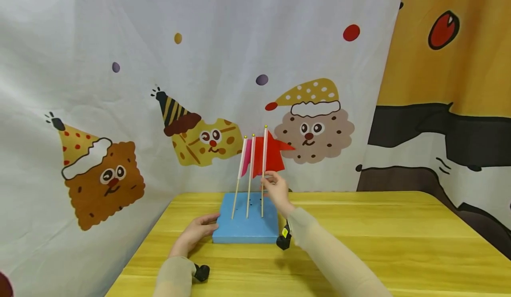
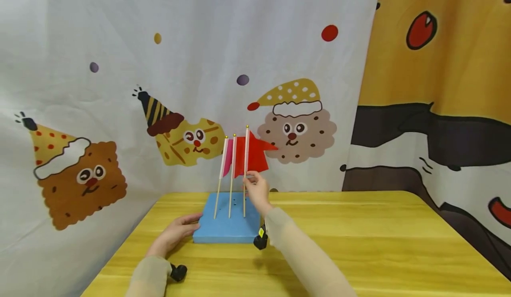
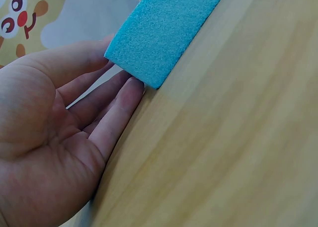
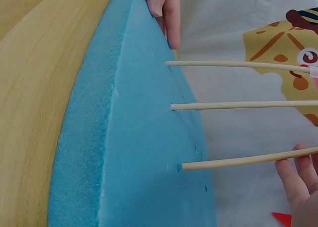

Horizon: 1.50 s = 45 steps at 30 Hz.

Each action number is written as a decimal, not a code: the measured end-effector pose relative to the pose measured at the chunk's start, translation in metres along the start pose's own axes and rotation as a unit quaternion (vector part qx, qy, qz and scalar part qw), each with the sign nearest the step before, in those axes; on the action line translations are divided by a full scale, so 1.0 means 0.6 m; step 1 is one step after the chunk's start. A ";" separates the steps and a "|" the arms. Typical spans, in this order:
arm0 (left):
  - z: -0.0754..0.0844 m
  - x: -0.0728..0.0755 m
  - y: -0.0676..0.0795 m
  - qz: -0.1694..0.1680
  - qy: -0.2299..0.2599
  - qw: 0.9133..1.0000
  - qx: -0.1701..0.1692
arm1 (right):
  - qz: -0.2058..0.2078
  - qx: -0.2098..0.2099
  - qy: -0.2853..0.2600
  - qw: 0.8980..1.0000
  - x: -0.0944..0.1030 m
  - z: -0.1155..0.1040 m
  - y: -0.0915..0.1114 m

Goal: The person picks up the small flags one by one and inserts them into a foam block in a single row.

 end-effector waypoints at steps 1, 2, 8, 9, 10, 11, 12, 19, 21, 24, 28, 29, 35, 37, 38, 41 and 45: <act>0.001 -0.001 0.000 0.001 -0.001 1.000 0.001 | 0.004 0.000 0.001 1.000 -0.002 0.009 -0.006; 0.002 -0.001 0.000 0.002 0.000 1.000 0.001 | 0.005 -0.002 0.004 1.000 -0.003 0.010 -0.008; 0.007 -0.003 -0.004 0.002 0.002 1.000 0.002 | 0.009 0.001 0.014 1.000 -0.005 0.012 -0.013; 0.006 -0.003 -0.004 0.003 0.001 1.000 0.003 | 0.007 0.001 0.014 1.000 -0.005 0.013 -0.013; 0.006 -0.003 -0.004 0.004 0.002 1.000 0.003 | 0.006 0.002 0.015 1.000 -0.006 0.016 -0.013; 0.006 -0.003 -0.004 0.004 0.001 1.000 0.002 | 0.006 0.002 0.015 1.000 -0.006 0.017 -0.013; 0.006 -0.003 -0.003 0.005 0.001 1.000 0.002 | 0.004 0.003 0.014 1.000 -0.006 0.019 -0.012; 0.005 -0.005 -0.002 0.000 0.003 1.000 0.001 | -0.005 -0.003 0.012 1.000 -0.005 0.027 -0.002; 0.005 -0.004 -0.002 0.000 0.001 1.000 -0.001 | -0.010 -0.003 0.009 1.000 -0.005 0.028 -0.001; 0.004 -0.003 -0.002 0.001 -0.001 1.000 -0.002 | -0.013 -0.007 0.004 1.000 -0.004 0.031 0.002; 0.001 -0.002 -0.002 0.001 -0.003 1.000 -0.003 | -0.012 -0.011 -0.002 1.000 -0.005 0.036 0.005; 0.001 -0.002 -0.002 0.000 -0.002 1.000 -0.003 | -0.011 -0.012 -0.005 1.000 -0.005 0.037 0.006; 0.000 -0.001 -0.002 0.000 -0.002 1.000 -0.001 | -0.006 -0.009 -0.011 1.000 -0.005 0.041 0.009; 0.000 -0.001 -0.002 0.000 -0.001 1.000 -0.001 | -0.004 -0.010 -0.011 1.000 -0.004 0.044 0.009; 0.000 -0.001 -0.002 -0.001 0.000 1.000 0.000 | -0.003 -0.008 -0.010 1.000 -0.004 0.045 0.009; -0.001 -0.001 -0.003 -0.001 0.001 1.000 -0.001 | -0.002 -0.010 -0.007 1.000 -0.001 0.045 0.011; -0.001 -0.001 -0.002 -0.002 0.001 1.000 -0.001 | -0.004 -0.014 -0.010 1.000 0.004 0.045 0.016</act>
Point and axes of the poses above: each hand's wrist, its own y-axis away from the middle knuckle, its own x-axis out of the back of the hand, z = x × y, the point moved 1 cm from there along -y, towards the middle knuckle, and after that the axes turned 9 degrees about y, right-handed, at the moved point
